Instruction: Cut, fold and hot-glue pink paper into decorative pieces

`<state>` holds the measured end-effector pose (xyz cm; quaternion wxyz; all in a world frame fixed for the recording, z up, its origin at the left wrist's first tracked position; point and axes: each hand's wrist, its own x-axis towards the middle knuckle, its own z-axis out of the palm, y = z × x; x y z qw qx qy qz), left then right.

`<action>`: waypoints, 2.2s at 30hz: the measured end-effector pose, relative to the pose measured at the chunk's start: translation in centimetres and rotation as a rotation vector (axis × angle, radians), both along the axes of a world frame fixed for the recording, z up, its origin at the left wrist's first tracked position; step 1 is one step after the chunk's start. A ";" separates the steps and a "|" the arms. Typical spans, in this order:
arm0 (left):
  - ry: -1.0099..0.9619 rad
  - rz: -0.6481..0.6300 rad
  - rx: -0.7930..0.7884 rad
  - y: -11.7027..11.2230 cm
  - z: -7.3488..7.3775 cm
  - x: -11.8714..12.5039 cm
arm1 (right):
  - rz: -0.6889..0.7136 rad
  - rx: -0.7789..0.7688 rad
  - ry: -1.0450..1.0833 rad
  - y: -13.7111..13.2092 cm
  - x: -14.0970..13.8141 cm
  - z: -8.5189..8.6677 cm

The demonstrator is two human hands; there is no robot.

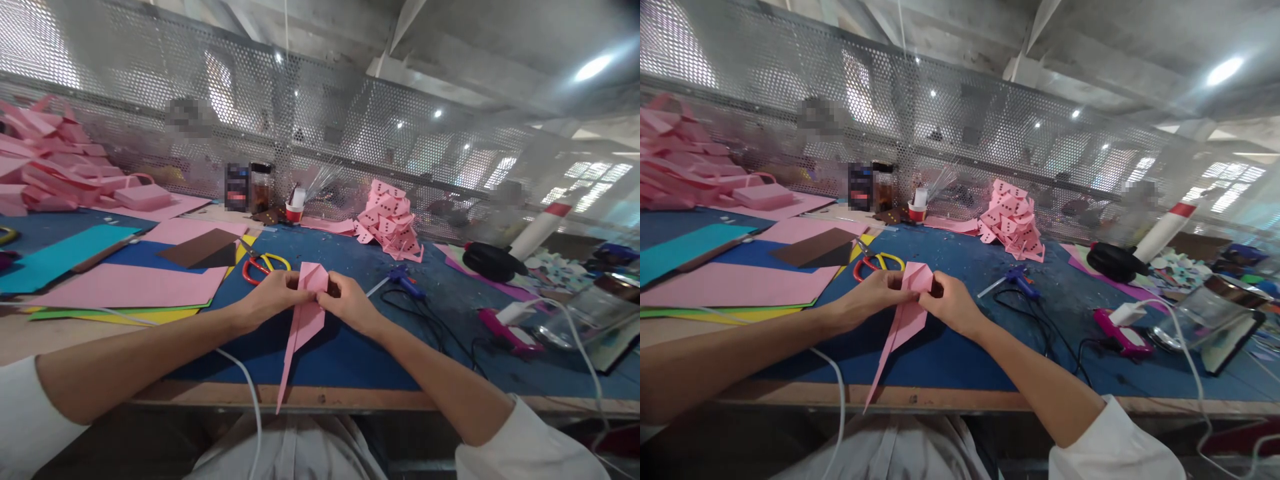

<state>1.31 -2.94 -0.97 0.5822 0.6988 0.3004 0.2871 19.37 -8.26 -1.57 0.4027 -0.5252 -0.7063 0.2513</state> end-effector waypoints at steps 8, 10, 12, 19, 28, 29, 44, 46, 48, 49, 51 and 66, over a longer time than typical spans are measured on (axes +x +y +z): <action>-0.002 -0.021 -0.007 -0.3 0.0 0.1 | 0.024 -0.016 0.025 -0.1 0.0 0.2; 0.001 -0.008 -0.006 -0.2 0.0 0.0 | 0.013 -0.013 0.025 -0.1 0.1 0.3; 0.000 -0.003 -0.003 -0.1 -0.1 0.0 | 0.009 -0.016 0.028 -0.1 0.2 0.3; 0.022 -0.005 -0.002 -0.4 0.2 -0.1 | 0.021 -0.086 0.093 -0.1 0.5 0.2; 0.047 0.009 -0.046 0.2 -0.1 -0.1 | 0.147 -0.163 0.202 0.0 1.2 0.8; 0.050 0.003 -0.046 0.1 0.0 -0.2 | 0.135 -0.152 0.172 0.0 1.1 0.9; 0.035 -0.018 -0.035 0.0 -0.3 0.0 | 0.036 -0.037 -0.047 -0.4 0.4 0.6; 0.035 -0.007 -0.045 0.1 -0.4 0.0 | 0.032 -0.029 -0.050 -0.4 0.4 0.7; 0.033 -0.015 -0.054 0.1 -0.4 0.0 | 0.034 -0.027 -0.052 -0.3 0.3 0.7; 0.031 -0.021 -0.056 0.1 -0.4 0.0 | 0.034 -0.027 -0.053 -0.3 0.4 0.7; 0.032 -0.025 -0.063 0.1 -0.4 -0.1 | 0.034 -0.031 -0.052 -0.2 0.4 0.7; 0.022 -0.014 -0.159 -0.3 0.7 -0.3 | 0.006 -0.051 0.053 -0.5 0.6 1.3</action>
